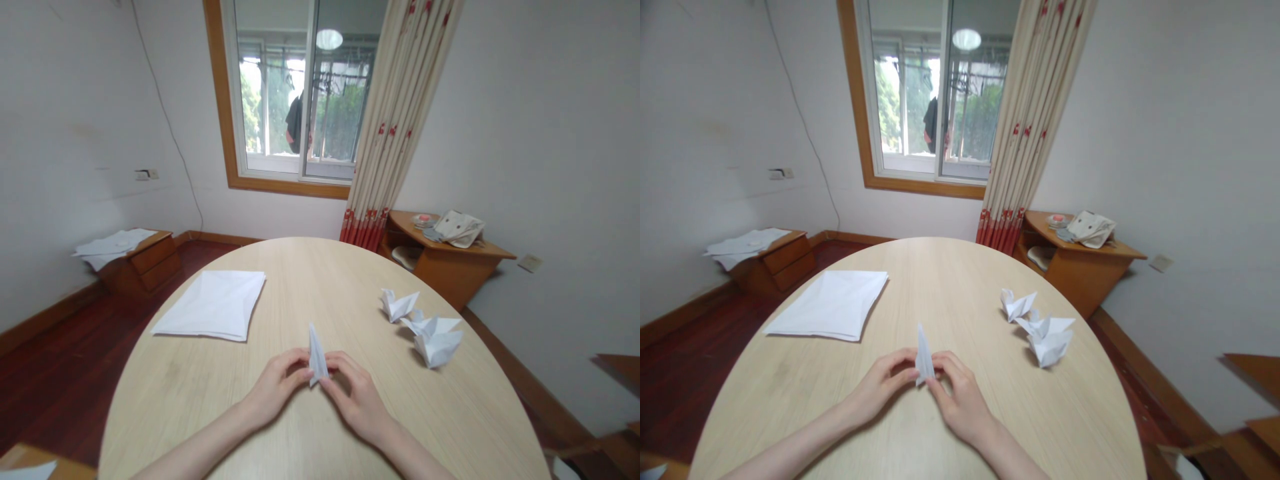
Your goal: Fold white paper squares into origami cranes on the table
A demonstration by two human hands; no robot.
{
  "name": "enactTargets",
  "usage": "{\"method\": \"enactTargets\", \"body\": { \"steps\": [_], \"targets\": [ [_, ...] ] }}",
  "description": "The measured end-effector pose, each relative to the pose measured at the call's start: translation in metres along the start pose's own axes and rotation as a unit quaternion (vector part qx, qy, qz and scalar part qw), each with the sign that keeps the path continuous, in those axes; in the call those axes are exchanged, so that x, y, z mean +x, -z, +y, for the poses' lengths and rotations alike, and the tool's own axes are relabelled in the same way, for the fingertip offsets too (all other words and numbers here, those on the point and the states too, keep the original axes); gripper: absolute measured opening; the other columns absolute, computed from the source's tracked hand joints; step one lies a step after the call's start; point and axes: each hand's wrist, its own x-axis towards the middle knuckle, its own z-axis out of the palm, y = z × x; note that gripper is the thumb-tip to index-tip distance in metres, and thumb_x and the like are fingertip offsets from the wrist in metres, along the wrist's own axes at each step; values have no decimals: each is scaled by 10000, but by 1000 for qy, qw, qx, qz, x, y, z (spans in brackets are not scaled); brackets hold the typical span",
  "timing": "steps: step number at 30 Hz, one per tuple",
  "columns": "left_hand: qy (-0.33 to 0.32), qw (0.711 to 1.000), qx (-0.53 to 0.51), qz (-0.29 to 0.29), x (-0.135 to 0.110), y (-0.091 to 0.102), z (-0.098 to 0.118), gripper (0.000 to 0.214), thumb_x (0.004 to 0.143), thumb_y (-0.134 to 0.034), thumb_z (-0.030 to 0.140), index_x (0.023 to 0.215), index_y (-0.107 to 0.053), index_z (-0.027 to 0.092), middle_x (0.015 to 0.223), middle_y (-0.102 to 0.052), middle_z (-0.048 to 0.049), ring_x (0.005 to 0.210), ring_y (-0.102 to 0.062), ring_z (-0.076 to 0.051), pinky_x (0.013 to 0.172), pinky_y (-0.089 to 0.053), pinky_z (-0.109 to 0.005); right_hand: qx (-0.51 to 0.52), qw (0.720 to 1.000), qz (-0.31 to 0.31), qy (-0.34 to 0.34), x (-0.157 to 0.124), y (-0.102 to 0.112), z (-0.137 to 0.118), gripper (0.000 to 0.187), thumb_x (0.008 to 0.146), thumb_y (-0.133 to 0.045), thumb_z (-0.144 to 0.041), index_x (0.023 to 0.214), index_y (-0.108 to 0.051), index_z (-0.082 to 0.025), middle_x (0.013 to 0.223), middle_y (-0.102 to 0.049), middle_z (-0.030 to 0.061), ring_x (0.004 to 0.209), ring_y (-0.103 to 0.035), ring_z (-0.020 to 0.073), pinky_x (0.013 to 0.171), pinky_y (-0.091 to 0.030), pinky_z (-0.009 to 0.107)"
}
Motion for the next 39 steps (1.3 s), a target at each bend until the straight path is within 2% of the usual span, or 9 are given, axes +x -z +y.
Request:
{"method": "enactTargets", "body": {
  "steps": [5, 9, 13, 19, 23, 30, 32, 35, 39],
  "targets": [
    [0, 999, -5, 32, 0, 0, -9, 219, 893, -541, 352, 936, -639, 161, 966, -674, -78, 915, -611, -218, 853, -441, -319, 3, 1000, 22, 8, 1, 1, 3, 172, 925, -497, -238, 1038, -621, -203, 1057, -654, 91, 950, -617, 190, 798, -509, 297],
    [8, 994, -91, 59, 0, -3, -20, 318, 872, -591, 352, 1121, -469, 196, 878, -619, -15, 737, -601, -149, 706, -456, -266, 25, 999, 31, -2, 0, -1, 5, 215, 910, -513, -234, 1102, -605, -207, 1123, -626, 105, 961, -616, 192, 780, -519, 288],
    [17, 989, -127, 67, 1, -4, -21, 404, 846, -632, 339, 1152, -401, 214, 837, -584, 16, 681, -579, -114, 642, -440, -225, 56, 998, 31, -27, 1, -2, 5, 215, 891, -537, -237, 1092, -605, -203, 1102, -617, 102, 903, -627, 184, 753, -522, 284],
    [31, 993, -95, 68, -1, -5, -13, 390, 830, -636, 315, 1142, -433, 200, 865, -599, -2, 660, -575, -105, 622, -444, -221, 132, 986, 21, -94, 1, -2, 3, 139, 866, -583, -293, 930, -630, -179, 939, -616, 63, 780, -628, 166, 692, -508, 273],
    [43, 995, -74, 57, -2, -5, -10, 347, 817, -645, 323, 1084, -478, 177, 949, -618, -48, 676, -588, -111, 631, -453, -232, 172, 978, 23, -120, 1, -2, 4, 178, 871, -588, -347, 852, -630, -174, 867, -610, 42, 712, -611, 148, 643, -484, 258],
    [52, 997, -6, 58, -2, -3, -12, 222, 833, -614, 326, 960, -531, 164, 697, -595, 11, 614, -572, -132, 558, -395, -215, 194, 971, 16, -142, 2, -5, 4, 220, 856, -608, -390, 894, -631, -174, 912, -608, 48, 701, -605, 142, 634, -470, 259],
    [34, 998, 18, 51, -2, -2, -10, 187, 844, -599, 315, 943, -570, 158, 735, -615, -10, 650, -579, -144, 593, -411, -229, 196, 970, 14, -144, 2, -5, 5, 234, 852, -614, -400, 911, -635, -175, 918, -608, 47, 689, -596, 135, 628, -463, 256],
    [-11, 998, 54, 29, -1, -1, -5, 165, 846, -603, 298, 921, -641, 155, 903, -640, -65, 785, -597, -174, 684, -442, -257, 204, 968, 12, -146, 2, -5, 7, 261, 843, -625, -417, 952, -642, -180, 915, -607, 41, 673, -586, 128, 618, -457, 250],
    [-41, 997, 60, 10, 0, 0, -2, 153, 832, -638, 284, 915, -685, 164, 998, -627, -88, 870, -600, -192, 715, -463, -263, 197, 970, 13, -145, 2, -5, 8, 281, 836, -633, -433, 972, -645, -187, 932, -615, 43, 695, -583, 132, 638, -461, 253]
  ]
}}
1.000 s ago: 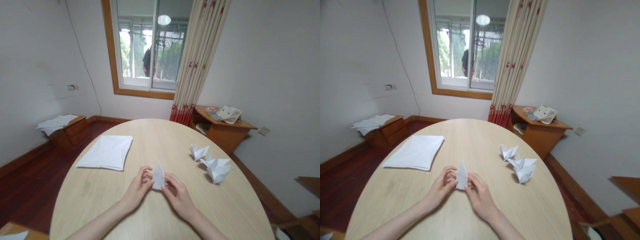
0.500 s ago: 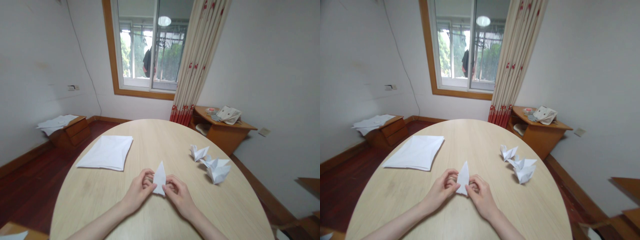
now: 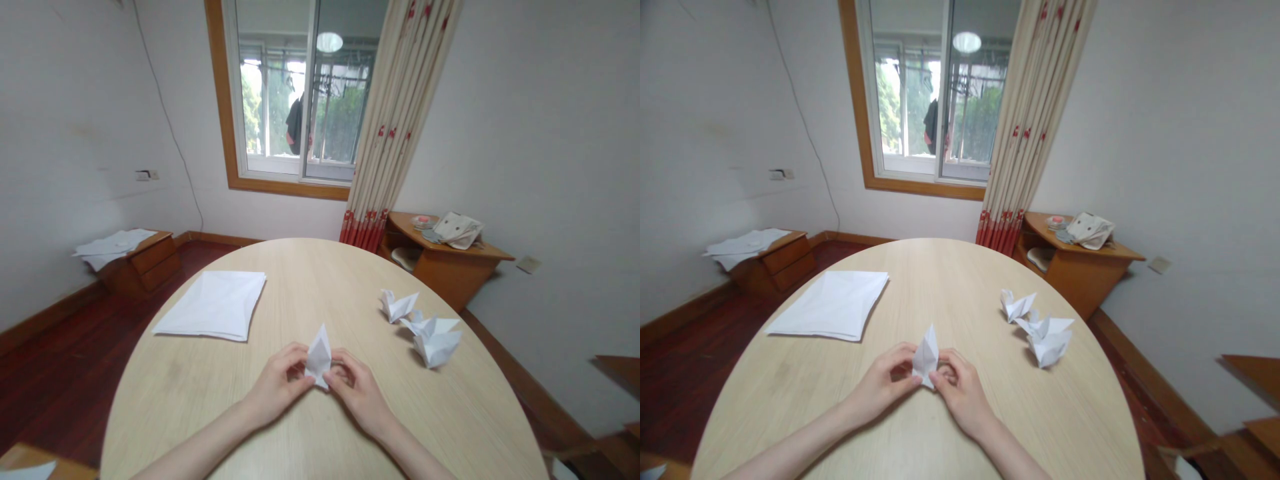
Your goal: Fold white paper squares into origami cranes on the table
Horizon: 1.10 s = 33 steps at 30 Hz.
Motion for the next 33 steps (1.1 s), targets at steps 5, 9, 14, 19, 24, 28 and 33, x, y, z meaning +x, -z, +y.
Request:
{"method": "enactTargets", "body": {
  "steps": [5, 9, 14, 19, 24, 28, 33],
  "targets": [
    [-16, 1000, -7, 7, 1, 1, -2, 122, 848, -644, 277, 849, -729, 189, 993, -628, -78, 941, -608, -198, 833, -461, -292, -24, 1000, -16, 6, 0, 0, -2, 331, 838, -626, -465, 1021, -629, -189, 992, -626, 67, 799, -606, 169, 723, -485, 288],
    [-8, 1000, -12, 11, 0, 2, -6, 187, 850, -646, 349, 812, -765, 210, 1032, -605, -84, 938, -621, -198, 832, -471, -298, -24, 999, -21, 39, -1, 1, -4, 381, 894, -516, -531, 1004, -627, -184, 970, -621, 70, 778, -610, 169, 693, -495, 286],
    [-4, 999, -44, 10, -2, -1, -11, 239, 837, -653, 423, 788, -781, 227, 1070, -581, -85, 806, -625, -165, 790, -478, -310, -22, 998, -8, 52, -1, 0, -8, 483, 950, -352, -571, 898, -631, -181, 832, -613, 49, 665, -596, 153, 628, -496, 279],
    [-31, 998, 21, 48, -1, -1, -10, 224, 813, -677, 446, 739, -793, 269, 935, -538, -68, 791, -536, -175, 730, -428, -295, -49, 998, 4, 37, 0, 0, -9, 487, 942, -360, -587, 825, -617, -190, 750, -599, 28, 620, -588, 150, 618, -486, 276],
    [21, 998, 59, 31, -2, 2, -7, 178, 799, -689, 418, 808, -797, 276, 686, -515, -21, 687, -524, -171, 638, -382, -263, -56, 997, 12, 45, 0, 2, -7, 443, 934, -417, -563, 792, -600, -186, 702, -580, 10, 620, -582, 148, 628, -462, 267],
    [23, 999, 24, 18, -3, 0, -4, 191, 790, -690, 402, 802, -791, 240, 748, -635, -48, 722, -594, -177, 677, -420, -264, -63, 996, 10, 54, -1, 3, -7, 458, 943, -393, -563, 790, -604, -187, 705, -578, 11, 631, -572, 150, 630, -453, 267],
    [25, 999, 16, 21, -3, -2, -2, 173, 776, -700, 366, 804, -791, 222, 718, -669, -46, 668, -610, -161, 631, -425, -241, -88, 994, 9, 61, -2, 3, -7, 469, 951, -374, -559, 796, -609, -185, 736, -585, 23, 654, -566, 151, 640, -448, 265]
  ]
}}
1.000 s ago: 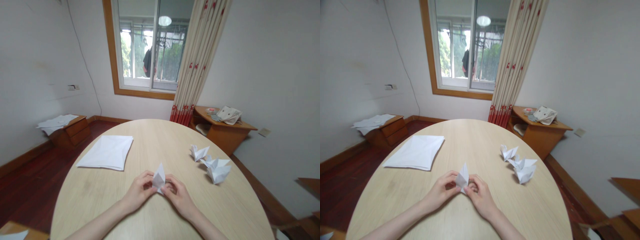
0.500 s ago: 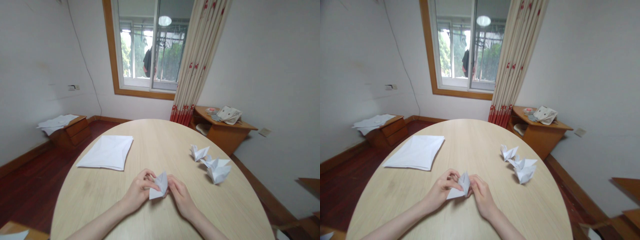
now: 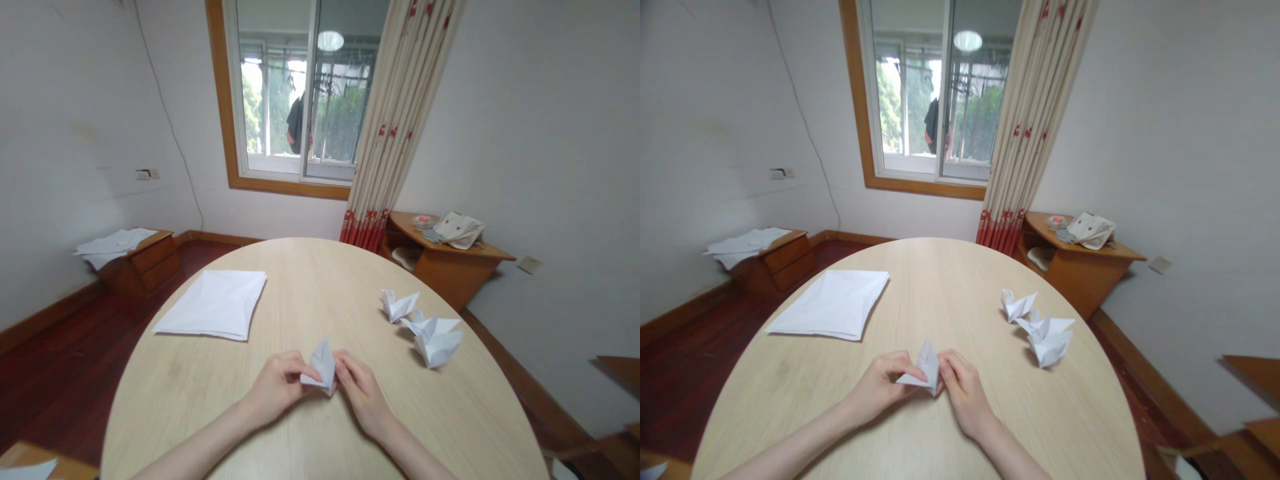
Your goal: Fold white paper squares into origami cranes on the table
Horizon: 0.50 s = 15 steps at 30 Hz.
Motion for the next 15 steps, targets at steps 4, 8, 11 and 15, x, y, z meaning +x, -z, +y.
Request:
{"method": "enactTargets", "body": {
  "steps": [4, 8, 11, 15],
  "targets": [
    [-1, 1000, -6, -14, 0, 1, 5, 168, 796, -685, 351, 824, -789, 222, 753, -708, -57, 698, -635, -173, 661, -443, -249, -13, 1000, -7, 18, -1, -1, 0, 477, 976, -325, -527, 783, -604, -193, 724, -584, 25, 683, -576, 158, 679, -448, 277],
    [-7, 1000, 2, -17, 1, 2, 7, 176, 810, -669, 350, 822, -788, 221, 760, -716, -60, 696, -636, -172, 655, -439, -249, -11, 1000, -12, 17, -1, -1, 2, 468, 984, -316, -505, 766, -595, -200, 703, -576, 19, 662, -570, 155, 667, -444, 278],
    [-7, 1000, 5, -19, 1, 1, 7, 182, 811, -669, 365, 819, -788, 228, 770, -722, -58, 708, -639, -174, 658, -441, -249, -14, 1000, -11, 22, -1, 0, 2, 478, 982, -318, -508, 731, -583, -200, 718, -584, 25, 680, -568, 160, 679, -438, 281],
    [-4, 1000, -3, -20, 1, 1, 6, 177, 796, -686, 370, 810, -789, 228, 782, -727, -63, 720, -646, -179, 672, -449, -253, -14, 999, -8, 34, -1, 0, 2, 484, 978, -317, -522, 746, -588, -194, 740, -582, 29, 696, -553, 163, 669, -426, 278]
  ]
}}
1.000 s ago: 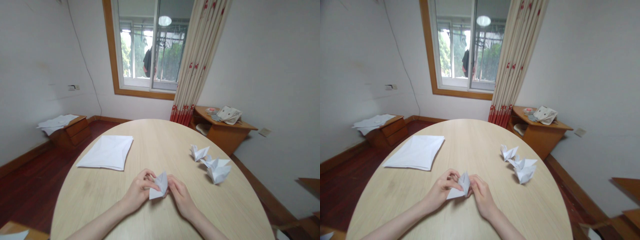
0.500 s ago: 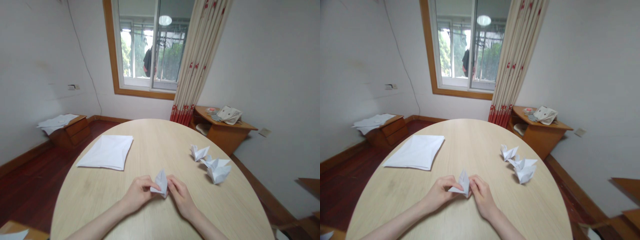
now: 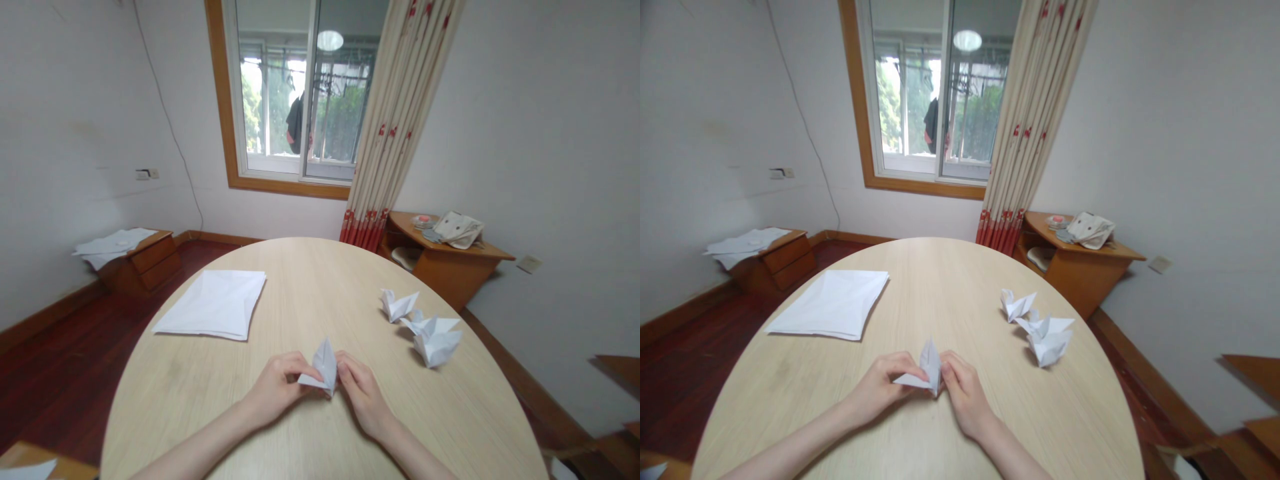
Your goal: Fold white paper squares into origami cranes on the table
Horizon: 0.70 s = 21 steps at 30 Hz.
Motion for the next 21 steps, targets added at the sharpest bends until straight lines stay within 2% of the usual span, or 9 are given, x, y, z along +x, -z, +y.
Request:
{"method": "enactTargets", "body": {
  "steps": [6, 11, 14, 18, 21],
  "targets": [
    [5, 1000, 8, -4, 0, -1, 0, 163, 792, -684, 349, 803, -783, 221, 792, -727, -59, 723, -647, -178, 683, -453, -253, -12, 1000, 7, -3, 1, -2, 3, 479, 981, -320, -512, 732, -580, -196, 697, -554, 13, 650, -525, 151, 629, -411, 267],
    [-5, 1000, 2, -24, -2, 1, 3, 208, 818, -640, 356, 876, -755, 193, 854, -726, -64, 787, -651, -193, 743, -459, -270, -69, 997, 10, 19, 1, 0, 3, 458, 993, -307, -469, 729, -571, -205, 703, -564, 23, 658, -532, 157, 639, -419, 275],
    [-8, 999, -39, -36, -3, 4, 4, 377, 822, -618, 509, 936, -714, 163, 901, -721, -79, 849, -641, -219, 798, -453, -292, -101, 994, 2, 44, 0, 2, 1, 389, 999, -327, -395, 800, -603, -206, 766, -600, 46, 723, -559, 170, 681, -435, 289],
    [-23, 995, -88, -48, -3, 7, 4, 658, 780, -485, 753, 949, -666, 144, 918, -689, -95, 863, -625, -239, 812, -446, -307, -113, 991, 10, 72, 0, 3, -3, 289, 985, -387, -310, 862, -628, -210, 869, -636, 71, 826, -592, 184, 746, -455, 299],
    [-15, 992, -109, -54, -2, 6, 3, 691, 763, -457, 788, 937, -638, 144, 895, -663, -88, 841, -613, -236, 789, -444, -304, -109, 991, 22, 77, 0, 2, -4, 247, 970, -419, -283, 853, -624, -211, 890, -632, 71, 838, -601, 184, 748, -468, 295]
  ]
}}
